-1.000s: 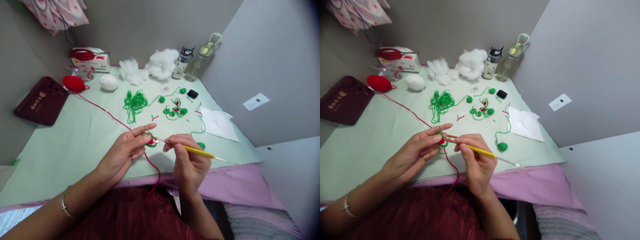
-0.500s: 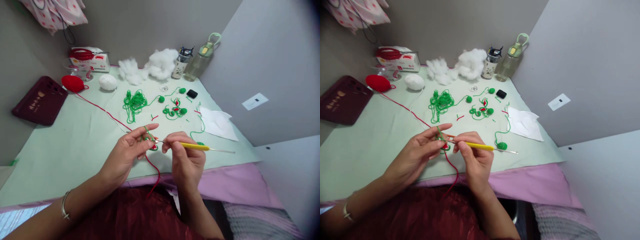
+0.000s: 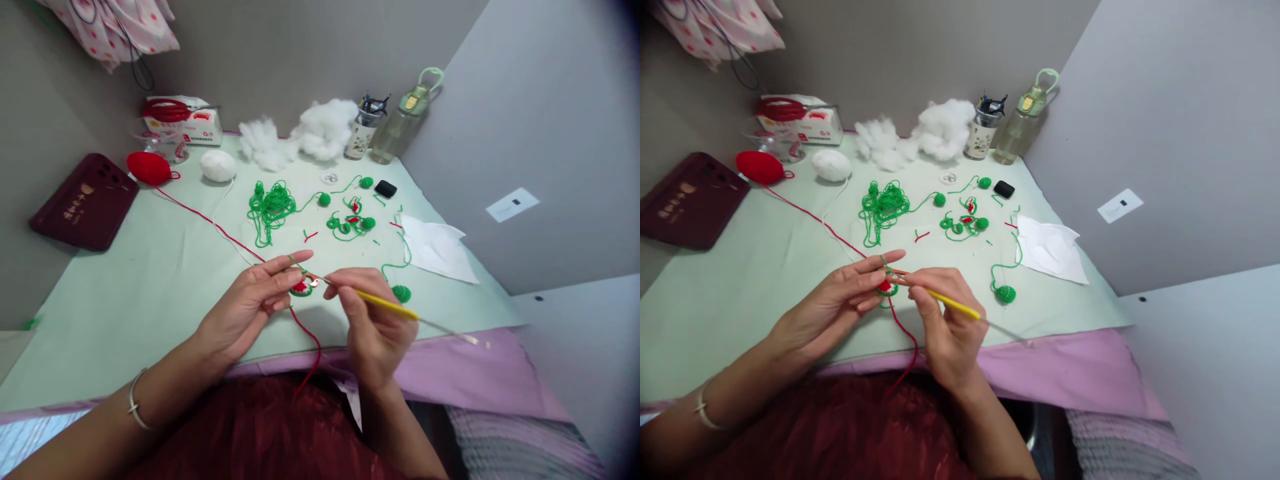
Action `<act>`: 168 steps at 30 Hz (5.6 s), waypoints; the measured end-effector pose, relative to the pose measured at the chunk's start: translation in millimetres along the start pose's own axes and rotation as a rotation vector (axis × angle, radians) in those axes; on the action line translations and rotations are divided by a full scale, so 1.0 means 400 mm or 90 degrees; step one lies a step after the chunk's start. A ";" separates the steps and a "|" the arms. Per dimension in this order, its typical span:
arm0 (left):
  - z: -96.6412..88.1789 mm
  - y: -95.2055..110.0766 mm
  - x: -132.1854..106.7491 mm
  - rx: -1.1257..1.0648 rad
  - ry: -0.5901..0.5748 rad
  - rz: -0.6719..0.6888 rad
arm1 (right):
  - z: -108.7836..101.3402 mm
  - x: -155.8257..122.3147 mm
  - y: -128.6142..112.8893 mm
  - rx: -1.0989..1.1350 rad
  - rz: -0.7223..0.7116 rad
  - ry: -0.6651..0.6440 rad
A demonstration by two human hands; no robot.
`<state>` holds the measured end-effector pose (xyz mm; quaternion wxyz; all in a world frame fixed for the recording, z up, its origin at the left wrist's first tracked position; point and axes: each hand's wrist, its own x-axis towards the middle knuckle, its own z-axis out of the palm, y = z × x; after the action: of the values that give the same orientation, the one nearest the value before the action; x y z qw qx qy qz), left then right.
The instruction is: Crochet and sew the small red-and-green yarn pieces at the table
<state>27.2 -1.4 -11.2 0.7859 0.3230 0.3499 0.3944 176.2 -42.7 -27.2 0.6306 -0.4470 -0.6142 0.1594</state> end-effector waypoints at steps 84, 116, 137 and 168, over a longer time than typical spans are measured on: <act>-0.003 0.001 -0.003 -0.035 -0.015 -0.053 | -0.011 0.004 -0.004 0.043 0.021 0.037; 0.008 0.008 -0.015 0.026 -0.050 0.022 | -0.005 0.015 -0.015 0.085 0.044 -0.034; -0.048 0.144 0.071 0.468 0.049 0.232 | 0.042 0.237 0.027 0.061 0.321 -0.405; -0.100 0.101 0.147 0.445 -0.007 0.209 | 0.027 0.258 0.128 0.413 0.545 -0.322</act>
<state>5.3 77.1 -18.9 0.5566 0.6254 0.4026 0.3702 204.0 66.7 -2.5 0.4484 -0.3876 -0.4306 0.6806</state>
